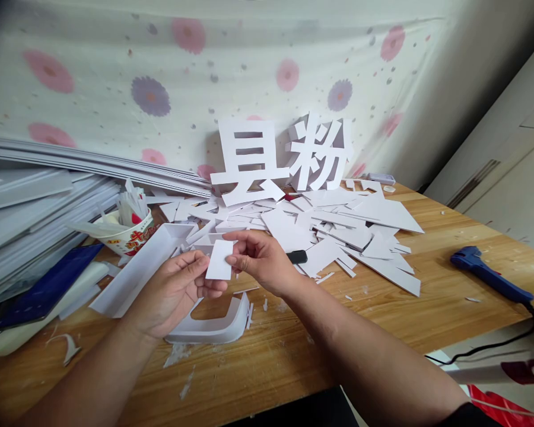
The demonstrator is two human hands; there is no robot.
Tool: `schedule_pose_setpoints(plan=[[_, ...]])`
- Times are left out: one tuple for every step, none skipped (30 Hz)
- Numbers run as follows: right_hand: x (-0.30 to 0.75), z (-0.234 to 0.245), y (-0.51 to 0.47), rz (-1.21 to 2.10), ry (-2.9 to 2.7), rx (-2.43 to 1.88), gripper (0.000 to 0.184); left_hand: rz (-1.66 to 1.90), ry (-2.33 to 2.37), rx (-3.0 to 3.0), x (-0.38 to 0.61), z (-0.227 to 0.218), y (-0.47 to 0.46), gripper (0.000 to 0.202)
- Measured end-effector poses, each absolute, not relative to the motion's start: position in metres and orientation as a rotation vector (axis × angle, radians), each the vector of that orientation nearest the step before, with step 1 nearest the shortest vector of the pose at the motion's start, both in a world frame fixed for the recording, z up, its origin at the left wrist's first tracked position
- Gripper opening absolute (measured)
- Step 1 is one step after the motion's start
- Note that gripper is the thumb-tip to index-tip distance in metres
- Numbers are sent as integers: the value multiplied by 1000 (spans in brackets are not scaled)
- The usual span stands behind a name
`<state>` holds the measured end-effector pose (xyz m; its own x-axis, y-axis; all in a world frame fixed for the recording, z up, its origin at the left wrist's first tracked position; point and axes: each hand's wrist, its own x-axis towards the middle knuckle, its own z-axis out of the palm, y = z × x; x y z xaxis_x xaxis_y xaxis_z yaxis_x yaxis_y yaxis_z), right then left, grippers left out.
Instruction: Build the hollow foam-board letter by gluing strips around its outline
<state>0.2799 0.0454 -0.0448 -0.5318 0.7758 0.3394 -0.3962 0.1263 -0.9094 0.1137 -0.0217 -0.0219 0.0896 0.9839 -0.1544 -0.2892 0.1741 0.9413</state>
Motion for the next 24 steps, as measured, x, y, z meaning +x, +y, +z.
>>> schedule_pose_setpoints(plan=[[280, -45, 45, 1575, -1459, -401, 36, 1166, 993, 885, 114, -22, -22, 29], [280, -44, 45, 1569, -1448, -408, 36, 1165, 962, 872, 113, -22, -22, 27], [280, -44, 45, 1564, -1429, -412, 35, 1164, 923, 864, 113, -22, -23, 26], [280, -43, 44, 1562, -1398, -411, 34, 1162, 877, 863, 113, -22, -23, 25], [279, -43, 44, 1561, -1358, -409, 33, 1157, 831, 870, 114, -22, -23, 25], [278, -43, 44, 1560, -1313, -412, 32, 1157, 790, 890, 114, -22, -24, 28], [277, -44, 44, 1558, -1273, -425, 32, 1164, 767, 918, 114, -22, -24, 33], [276, -46, 43, 1551, -1243, -446, 34, 1180, 767, 946, 115, -22, -24, 36], [274, -48, 41, 1543, -1230, -468, 36, 1207, 787, 968, 116, -23, -24, 36], [272, -50, 39, 1537, -1238, -484, 39, 1241, 820, 980, 117, -24, -24, 33], [271, -51, 37, 1534, -1264, -490, 41, 1279, 857, 979, 117, -25, -24, 28], [270, -52, 36, 1538, -1309, -482, 42, 1316, 886, 964, 118, -25, -23, 24], [271, -52, 35, 1555, -1379, -460, 42, 1349, 904, 935, 119, -26, -22, 22], [274, -52, 36, 1581, -1475, -433, 41, 1386, 908, 899, 119, -26, -22, 20], [278, -50, 38, 1600, -1598, -413, 39, 1427, 907, 861, 119, -26, -21, 20], [284, -48, 42, 1583, -1746, -415, 37, 1471, 903, 822, 118, -25, -21, 20], [290, -46, 48, 1517, -1922, -453, 35, 1511, 897, 786, 117, -24, -20, 21], [296, -44, 55, 1377, -2107, -540, 33, 1545, 893, 753, 116, -22, -20, 21], [302, -43, 62, 1154, -2286, -681, 31, 1570, 891, 724, 115, -21, -20, 22], [306, -44, 69, 924, -2453, -847, 31, 1583, 888, 696, 115, -20, -19, 23], [309, -46, 75, 722, -2575, -1000, 34, 1585, 886, 673, 114, -19, -19, 24], [310, -49, 80, 570, -2661, -1120, 38, 1581, 881, 655, 114, -19, -19, 24], [309, -53, 83, 483, -2719, -1200, 42, 1577, 876, 646, 113, -19, -19, 25], [308, -57, 85, 447, -2751, -1235, 43, 1573, 870, 643, 113, -19, -19, 25]])
